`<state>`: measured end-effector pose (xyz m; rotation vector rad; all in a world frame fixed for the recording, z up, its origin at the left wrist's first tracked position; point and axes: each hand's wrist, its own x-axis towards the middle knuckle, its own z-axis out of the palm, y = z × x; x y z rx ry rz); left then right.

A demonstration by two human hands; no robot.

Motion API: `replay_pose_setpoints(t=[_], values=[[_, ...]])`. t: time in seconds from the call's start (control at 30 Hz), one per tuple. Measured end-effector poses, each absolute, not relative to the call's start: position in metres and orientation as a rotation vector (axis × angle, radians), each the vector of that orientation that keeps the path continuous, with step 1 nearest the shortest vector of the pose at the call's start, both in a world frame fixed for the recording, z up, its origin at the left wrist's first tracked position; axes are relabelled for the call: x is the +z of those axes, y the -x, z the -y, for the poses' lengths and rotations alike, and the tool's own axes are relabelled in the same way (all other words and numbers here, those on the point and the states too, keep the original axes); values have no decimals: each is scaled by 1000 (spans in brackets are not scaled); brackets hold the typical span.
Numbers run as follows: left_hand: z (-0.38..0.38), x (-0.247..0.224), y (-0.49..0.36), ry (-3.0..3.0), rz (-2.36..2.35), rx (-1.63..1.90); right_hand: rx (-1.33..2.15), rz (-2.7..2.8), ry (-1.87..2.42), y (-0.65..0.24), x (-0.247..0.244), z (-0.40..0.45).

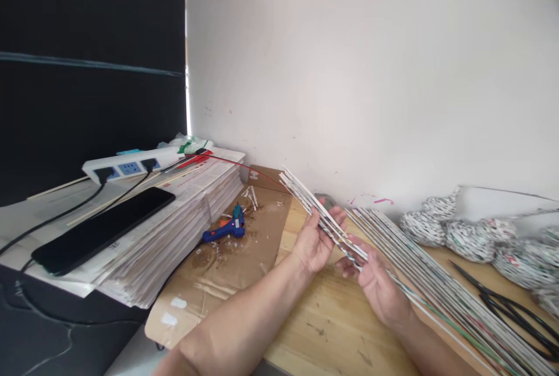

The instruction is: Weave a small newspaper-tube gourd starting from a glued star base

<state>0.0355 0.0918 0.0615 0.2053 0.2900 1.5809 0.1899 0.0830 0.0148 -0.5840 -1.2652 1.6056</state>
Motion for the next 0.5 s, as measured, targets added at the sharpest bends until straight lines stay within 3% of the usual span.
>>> replay_pose_setpoints(t=[0.5], values=[[-91, 61, -35, -223, -255, 1571, 1613, 1256, 586, -190, 17, -82]])
